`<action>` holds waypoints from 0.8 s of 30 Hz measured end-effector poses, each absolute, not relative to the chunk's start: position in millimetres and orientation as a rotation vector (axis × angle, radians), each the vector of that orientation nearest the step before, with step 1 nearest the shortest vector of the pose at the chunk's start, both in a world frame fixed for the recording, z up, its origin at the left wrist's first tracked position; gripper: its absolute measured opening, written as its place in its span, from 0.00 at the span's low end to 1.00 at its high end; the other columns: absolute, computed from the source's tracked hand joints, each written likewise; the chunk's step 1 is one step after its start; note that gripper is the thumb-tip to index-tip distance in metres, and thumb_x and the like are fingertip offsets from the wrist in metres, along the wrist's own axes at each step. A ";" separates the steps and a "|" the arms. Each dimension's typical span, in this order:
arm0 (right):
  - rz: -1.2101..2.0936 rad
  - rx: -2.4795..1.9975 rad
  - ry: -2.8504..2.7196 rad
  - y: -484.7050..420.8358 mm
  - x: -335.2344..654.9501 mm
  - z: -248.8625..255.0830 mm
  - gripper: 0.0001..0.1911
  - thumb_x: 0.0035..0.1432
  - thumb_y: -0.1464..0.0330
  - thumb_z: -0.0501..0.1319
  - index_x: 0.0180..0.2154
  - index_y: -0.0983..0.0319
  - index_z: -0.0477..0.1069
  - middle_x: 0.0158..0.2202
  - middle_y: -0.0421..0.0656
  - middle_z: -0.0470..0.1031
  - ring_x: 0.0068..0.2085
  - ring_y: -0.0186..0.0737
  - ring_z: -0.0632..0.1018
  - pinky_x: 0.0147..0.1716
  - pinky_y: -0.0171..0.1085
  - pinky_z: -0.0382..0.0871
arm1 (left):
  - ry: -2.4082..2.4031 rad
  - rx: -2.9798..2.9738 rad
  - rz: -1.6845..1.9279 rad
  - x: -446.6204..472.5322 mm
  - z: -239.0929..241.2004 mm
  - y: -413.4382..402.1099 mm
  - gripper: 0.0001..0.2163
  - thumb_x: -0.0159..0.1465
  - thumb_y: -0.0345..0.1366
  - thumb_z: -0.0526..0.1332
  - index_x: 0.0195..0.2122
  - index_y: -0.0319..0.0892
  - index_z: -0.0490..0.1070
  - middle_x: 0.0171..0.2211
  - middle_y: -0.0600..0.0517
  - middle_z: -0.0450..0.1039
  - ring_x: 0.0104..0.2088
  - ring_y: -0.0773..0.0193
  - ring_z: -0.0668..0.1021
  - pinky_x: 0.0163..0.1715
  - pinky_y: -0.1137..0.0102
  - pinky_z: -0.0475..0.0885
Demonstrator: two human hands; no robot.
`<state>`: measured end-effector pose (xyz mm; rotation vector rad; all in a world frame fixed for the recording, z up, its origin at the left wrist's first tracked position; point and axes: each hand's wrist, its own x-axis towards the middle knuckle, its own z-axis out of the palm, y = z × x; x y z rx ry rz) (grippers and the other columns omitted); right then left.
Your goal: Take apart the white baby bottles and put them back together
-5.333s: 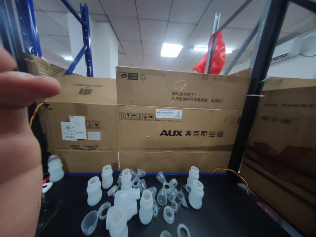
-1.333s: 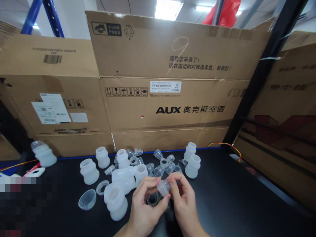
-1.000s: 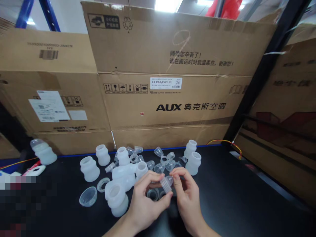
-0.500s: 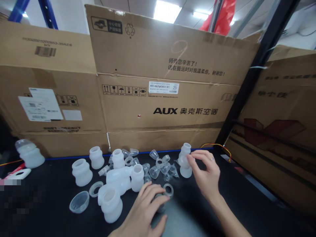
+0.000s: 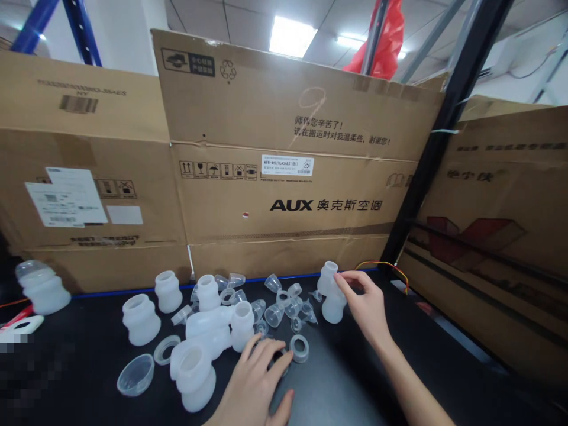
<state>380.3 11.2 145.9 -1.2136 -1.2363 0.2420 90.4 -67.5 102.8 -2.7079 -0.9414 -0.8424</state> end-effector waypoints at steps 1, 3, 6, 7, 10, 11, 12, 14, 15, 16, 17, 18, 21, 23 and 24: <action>0.275 -1.214 -1.247 11.6 379.8 144.2 0.23 0.57 0.47 0.69 0.37 0.62 0.78 0.37 0.46 0.79 0.39 0.45 0.78 0.42 0.41 0.71 | -0.967 -2.721 -0.824 89.9 102.9 -67.8 0.26 0.55 0.30 0.65 0.57 0.44 0.71 0.50 0.43 0.79 0.50 0.48 0.82 0.54 0.44 0.80; 0.339 -1.208 -1.271 12.5 377.9 140.0 0.24 0.58 0.47 0.68 0.40 0.62 0.77 0.38 0.46 0.80 0.38 0.45 0.79 0.40 0.40 0.72 | -1.019 -2.755 -0.811 89.1 102.9 -68.4 0.27 0.56 0.31 0.66 0.59 0.44 0.71 0.52 0.43 0.79 0.52 0.47 0.82 0.55 0.44 0.79; 0.397 -1.197 -1.294 13.5 373.4 132.3 0.26 0.57 0.47 0.69 0.43 0.62 0.74 0.40 0.47 0.80 0.37 0.44 0.79 0.37 0.39 0.73 | -1.111 -2.805 -0.815 88.4 102.8 -68.9 0.27 0.56 0.33 0.67 0.59 0.46 0.71 0.54 0.43 0.78 0.55 0.46 0.80 0.58 0.42 0.77; 0.408 -1.190 -1.298 13.5 371.4 129.8 0.26 0.57 0.47 0.69 0.44 0.61 0.72 0.41 0.47 0.80 0.37 0.44 0.79 0.37 0.39 0.73 | -1.137 -2.819 -0.820 88.4 102.5 -68.8 0.27 0.56 0.33 0.67 0.59 0.46 0.71 0.55 0.43 0.77 0.56 0.46 0.80 0.60 0.41 0.76; 0.417 -1.167 -1.311 12.0 364.5 123.2 0.26 0.59 0.48 0.69 0.47 0.61 0.69 0.44 0.49 0.80 0.40 0.45 0.80 0.39 0.39 0.74 | -1.163 -2.849 -0.853 88.5 99.8 -67.1 0.29 0.56 0.32 0.67 0.60 0.46 0.69 0.58 0.42 0.75 0.59 0.45 0.78 0.62 0.40 0.73; 0.412 -1.165 -1.316 11.1 362.2 121.5 0.26 0.60 0.48 0.68 0.47 0.60 0.69 0.45 0.50 0.80 0.41 0.45 0.81 0.39 0.39 0.75 | -1.163 -2.851 -0.876 88.4 98.3 -66.2 0.31 0.56 0.31 0.67 0.62 0.45 0.67 0.59 0.42 0.74 0.60 0.44 0.77 0.62 0.41 0.73; 0.404 -1.165 -1.316 10.2 360.2 119.9 0.26 0.61 0.48 0.67 0.48 0.60 0.68 0.46 0.50 0.80 0.41 0.46 0.81 0.40 0.39 0.75 | -1.163 -2.849 -0.903 88.1 96.6 -65.1 0.34 0.55 0.30 0.66 0.64 0.46 0.64 0.61 0.41 0.72 0.61 0.45 0.76 0.62 0.41 0.73; 0.391 -1.161 -1.302 8.7 357.2 117.2 0.26 0.63 0.48 0.65 0.51 0.60 0.67 0.48 0.51 0.79 0.43 0.47 0.82 0.42 0.41 0.76 | -1.141 -2.831 -0.973 86.8 92.8 -62.8 0.38 0.54 0.28 0.65 0.68 0.46 0.58 0.63 0.41 0.70 0.63 0.45 0.74 0.62 0.44 0.74; 0.396 -1.154 -1.290 8.2 356.4 116.0 0.27 0.64 0.48 0.64 0.53 0.60 0.65 0.49 0.52 0.79 0.43 0.47 0.82 0.44 0.42 0.76 | -1.116 -2.821 -0.998 85.7 91.0 -61.7 0.40 0.54 0.27 0.64 0.69 0.47 0.56 0.64 0.41 0.69 0.64 0.45 0.73 0.62 0.44 0.75; 0.408 -1.148 -1.279 7.9 356.0 114.9 0.28 0.65 0.48 0.62 0.55 0.60 0.65 0.51 0.52 0.78 0.44 0.47 0.82 0.45 0.43 0.76 | -1.085 -2.814 -1.012 84.4 89.2 -60.6 0.41 0.53 0.27 0.64 0.69 0.47 0.56 0.64 0.41 0.69 0.64 0.45 0.73 0.61 0.45 0.75; 0.428 -1.146 -1.277 7.6 356.0 114.1 0.28 0.66 0.47 0.61 0.56 0.61 0.64 0.51 0.52 0.78 0.45 0.47 0.82 0.46 0.43 0.76 | -1.056 -2.806 -1.020 82.9 87.6 -59.7 0.41 0.53 0.26 0.64 0.69 0.47 0.56 0.64 0.41 0.69 0.63 0.44 0.73 0.61 0.44 0.75; 0.455 -1.151 -1.285 7.2 356.0 113.7 0.28 0.67 0.47 0.59 0.57 0.61 0.65 0.51 0.52 0.78 0.45 0.47 0.82 0.45 0.43 0.76 | -1.033 -2.799 -1.022 81.3 86.2 -58.8 0.40 0.53 0.26 0.64 0.69 0.47 0.57 0.63 0.41 0.70 0.63 0.44 0.74 0.61 0.44 0.75; 0.548 -1.167 -1.345 5.4 354.9 114.4 0.29 0.69 0.45 0.55 0.56 0.62 0.68 0.48 0.51 0.79 0.41 0.46 0.81 0.41 0.40 0.76 | -1.018 -2.760 -1.059 77.1 81.8 -55.2 0.37 0.55 0.27 0.64 0.67 0.48 0.60 0.63 0.42 0.70 0.63 0.45 0.73 0.61 0.46 0.76; 0.596 -1.152 -1.369 3.8 353.0 114.8 0.30 0.69 0.44 0.53 0.55 0.62 0.69 0.46 0.50 0.80 0.37 0.44 0.80 0.38 0.39 0.76 | -1.007 -2.719 -1.085 75.1 76.6 -50.4 0.34 0.59 0.30 0.65 0.67 0.48 0.62 0.62 0.43 0.72 0.63 0.47 0.74 0.61 0.50 0.76; 0.610 -1.142 -1.375 3.2 352.3 114.2 0.29 0.69 0.44 0.53 0.55 0.61 0.68 0.46 0.50 0.80 0.36 0.43 0.80 0.38 0.38 0.76 | -0.986 -2.694 -1.086 74.8 72.8 -47.0 0.32 0.62 0.33 0.66 0.67 0.49 0.63 0.61 0.44 0.73 0.62 0.48 0.75 0.61 0.52 0.76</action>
